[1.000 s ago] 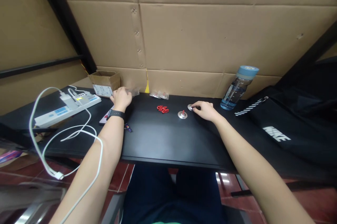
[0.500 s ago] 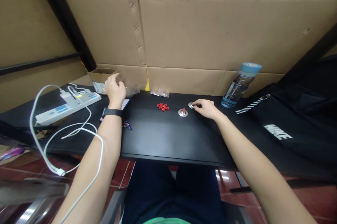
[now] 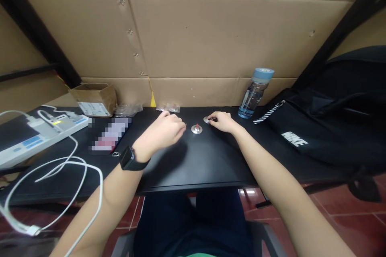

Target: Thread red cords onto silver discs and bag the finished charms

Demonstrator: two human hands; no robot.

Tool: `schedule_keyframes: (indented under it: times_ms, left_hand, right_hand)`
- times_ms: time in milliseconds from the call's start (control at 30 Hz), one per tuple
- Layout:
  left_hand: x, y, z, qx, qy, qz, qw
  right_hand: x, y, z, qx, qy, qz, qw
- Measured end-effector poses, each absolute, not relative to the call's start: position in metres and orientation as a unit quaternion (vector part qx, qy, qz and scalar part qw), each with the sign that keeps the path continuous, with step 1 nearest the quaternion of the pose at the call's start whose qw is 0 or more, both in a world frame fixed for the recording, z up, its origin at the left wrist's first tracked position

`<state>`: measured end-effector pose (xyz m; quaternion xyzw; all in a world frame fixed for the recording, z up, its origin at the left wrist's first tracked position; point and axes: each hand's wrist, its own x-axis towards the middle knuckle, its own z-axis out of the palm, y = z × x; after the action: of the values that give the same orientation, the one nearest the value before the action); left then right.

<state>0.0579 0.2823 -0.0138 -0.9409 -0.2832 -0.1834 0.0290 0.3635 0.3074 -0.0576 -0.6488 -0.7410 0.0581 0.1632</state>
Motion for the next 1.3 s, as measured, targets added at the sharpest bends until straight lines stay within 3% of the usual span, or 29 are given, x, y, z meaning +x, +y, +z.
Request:
schedule_keyframes:
  times_ms: [133, 267, 500, 1067, 1300]
  left_hand:
    - [0.073, 0.266, -0.015, -0.964, -0.196, -0.175, -0.05]
    - [0.08, 0.275, -0.024, -0.934, -0.243, -0.23, -0.124]
    - [0.095, 0.313, -0.062, -0.929, -0.28, -0.231, -0.072]
    - [0.111, 0.345, -0.065, -0.945, -0.267, -0.177, -0.067]
    - [0.112, 0.337, -0.062, -0.909, -0.329, -0.25, -0.053]
  right_hand:
    - [0.362, 0.306, -0.056, -0.648, -0.742, 0.063, 0.158]
    - [0.361, 0.306, -0.055, -0.644, -0.746, 0.065, 0.156]
    - [0.357, 0.303, -0.053, -0.64, -0.749, 0.063, 0.16]
    - [0.36, 0.301, -0.051, -0.614, -0.766, 0.063, 0.178]
    - [0.355, 0.296, -0.044, -0.543, -0.789, 0.072, 0.28]
